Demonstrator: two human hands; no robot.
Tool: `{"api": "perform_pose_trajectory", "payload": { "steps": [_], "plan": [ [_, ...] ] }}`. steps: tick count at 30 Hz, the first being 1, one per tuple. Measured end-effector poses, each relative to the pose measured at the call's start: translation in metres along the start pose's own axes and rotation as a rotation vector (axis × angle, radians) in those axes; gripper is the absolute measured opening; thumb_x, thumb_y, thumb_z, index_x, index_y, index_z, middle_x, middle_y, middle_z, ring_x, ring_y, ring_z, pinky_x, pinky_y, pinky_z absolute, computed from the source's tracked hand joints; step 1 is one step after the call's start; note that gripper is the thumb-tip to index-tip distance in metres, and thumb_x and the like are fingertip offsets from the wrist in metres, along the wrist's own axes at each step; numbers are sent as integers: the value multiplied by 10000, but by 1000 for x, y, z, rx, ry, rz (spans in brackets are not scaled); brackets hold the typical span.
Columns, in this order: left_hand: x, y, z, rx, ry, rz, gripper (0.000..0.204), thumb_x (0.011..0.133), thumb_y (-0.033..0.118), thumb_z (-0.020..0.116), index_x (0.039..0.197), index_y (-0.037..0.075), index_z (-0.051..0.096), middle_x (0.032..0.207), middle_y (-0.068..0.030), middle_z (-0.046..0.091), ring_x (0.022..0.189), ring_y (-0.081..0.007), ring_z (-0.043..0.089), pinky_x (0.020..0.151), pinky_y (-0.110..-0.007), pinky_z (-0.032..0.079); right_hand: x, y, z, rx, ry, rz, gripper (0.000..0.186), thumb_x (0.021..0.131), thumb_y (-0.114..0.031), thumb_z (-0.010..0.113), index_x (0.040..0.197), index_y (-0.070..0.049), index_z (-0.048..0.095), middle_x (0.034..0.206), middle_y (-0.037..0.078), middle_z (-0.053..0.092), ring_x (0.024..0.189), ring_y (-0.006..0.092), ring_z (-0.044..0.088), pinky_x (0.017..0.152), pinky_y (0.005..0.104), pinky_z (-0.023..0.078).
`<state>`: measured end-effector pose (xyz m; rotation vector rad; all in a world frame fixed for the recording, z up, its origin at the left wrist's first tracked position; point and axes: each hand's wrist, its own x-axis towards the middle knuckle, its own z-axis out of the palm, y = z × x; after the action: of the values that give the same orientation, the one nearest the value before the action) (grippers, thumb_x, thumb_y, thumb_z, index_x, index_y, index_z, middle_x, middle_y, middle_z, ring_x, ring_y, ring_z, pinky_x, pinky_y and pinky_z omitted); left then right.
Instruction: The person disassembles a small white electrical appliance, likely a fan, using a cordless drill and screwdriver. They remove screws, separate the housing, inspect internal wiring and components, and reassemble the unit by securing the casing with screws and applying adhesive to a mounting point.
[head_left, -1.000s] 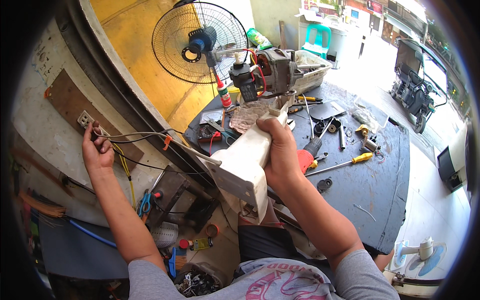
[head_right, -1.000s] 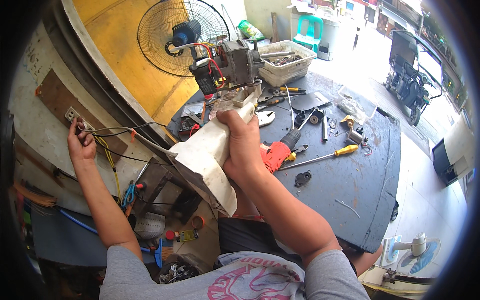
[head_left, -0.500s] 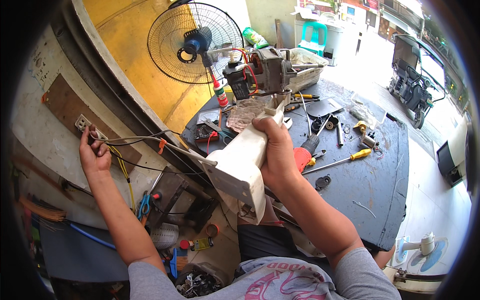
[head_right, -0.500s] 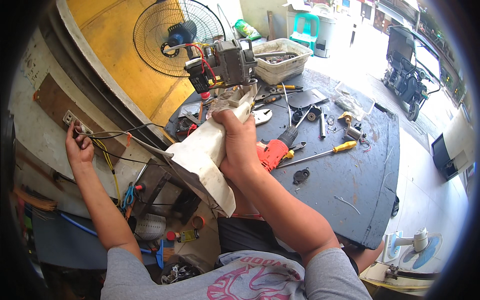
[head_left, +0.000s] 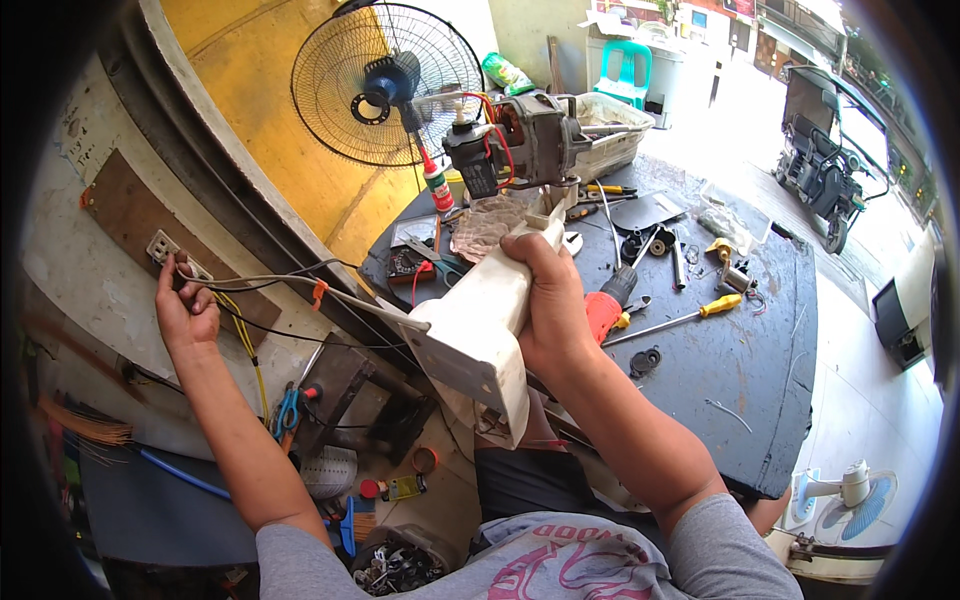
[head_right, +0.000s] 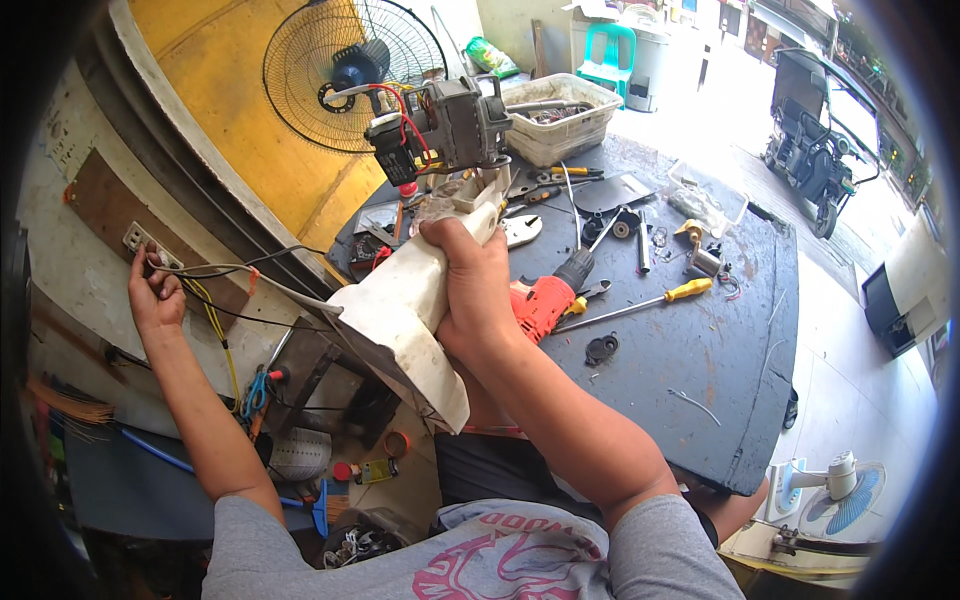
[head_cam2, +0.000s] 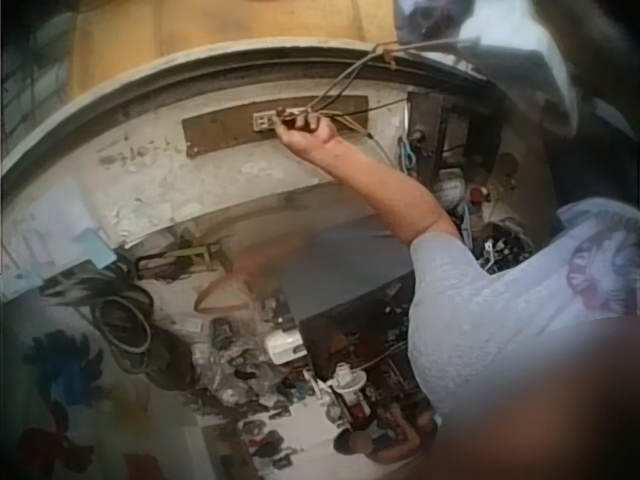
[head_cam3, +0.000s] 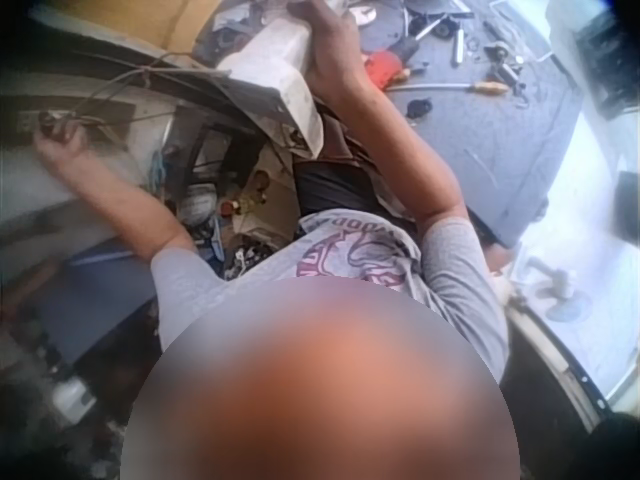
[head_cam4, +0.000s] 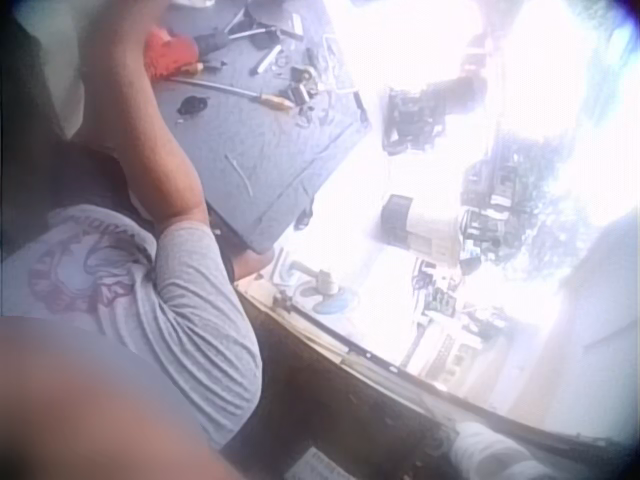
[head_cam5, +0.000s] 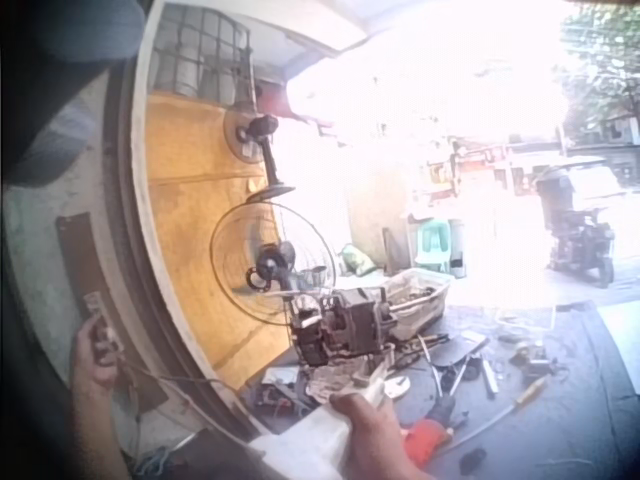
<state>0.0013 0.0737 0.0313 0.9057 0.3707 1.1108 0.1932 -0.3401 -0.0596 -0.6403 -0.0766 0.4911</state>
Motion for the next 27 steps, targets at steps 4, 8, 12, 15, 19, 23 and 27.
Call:
{"api": "perform_pose_trajectory", "payload": {
  "steps": [4, 8, 12, 15, 19, 23, 27],
  "plan": [
    [-1, 0, 2, -3, 11, 14, 211, 1079, 244, 697, 1135, 44, 733, 858, 49, 710, 514, -8, 488, 367, -187, 304, 2, -1, -3, 55, -8, 55, 558, 889, -101, 746, 1324, -39, 401, 1067, 151, 601, 828, 266, 697, 701, 448, 650],
    [-1, 1, 3, 1, 12, -9, 221, 1082, 247, 694, 1133, 34, 729, 864, 42, 710, 514, -8, 491, 368, -188, 305, 2, -2, -5, 52, -11, 71, 581, 890, -108, 749, 1334, -41, 381, 1091, 160, 592, 843, 272, 697, 713, 457, 656],
    [0, 1, 2, 3, 10, -6, 227, 1085, 249, 690, 1136, 31, 726, 867, 40, 702, 517, -7, 492, 368, -187, 306, 1, -1, -5, 54, -16, 62, 568, 893, -105, 744, 1327, -42, 383, 1096, 160, 591, 847, 272, 697, 717, 460, 656],
    [1, 0, 1, -2, -9, -7, 229, 1085, 252, 691, 1138, 31, 726, 872, 41, 691, 521, -7, 490, 369, -186, 305, 2, -2, -6, 63, -33, 53, 536, 896, -95, 735, 1310, -41, 397, 1093, 154, 593, 849, 269, 697, 714, 458, 653],
    [3, 0, 0, -11, -14, 2, 230, 1085, 254, 692, 1139, 33, 725, 878, 43, 680, 526, -7, 486, 369, -186, 304, 2, -2, -6, 64, -33, 49, 500, 899, -83, 727, 1287, -42, 415, 1081, 143, 599, 844, 260, 696, 708, 453, 648],
    [4, 0, 0, -5, -9, -9, 229, 1085, 254, 692, 1141, 35, 725, 876, 43, 692, 524, -8, 485, 369, -186, 305, 2, -2, -6, 62, -21, 48, 486, 895, -81, 724, 1279, -43, 428, 1042, 137, 608, 809, 258, 694, 701, 448, 647],
    [6, 0, 0, 0, -12, -2, 228, 1083, 252, 693, 1146, 36, 726, 878, 41, 708, 524, -7, 488, 370, -185, 308, 2, -3, -6, 64, -35, 43, 472, 894, -79, 719, 1272, -42, 439, 1012, 134, 611, 782, 259, 692, 688, 447, 647]
  ]
}}
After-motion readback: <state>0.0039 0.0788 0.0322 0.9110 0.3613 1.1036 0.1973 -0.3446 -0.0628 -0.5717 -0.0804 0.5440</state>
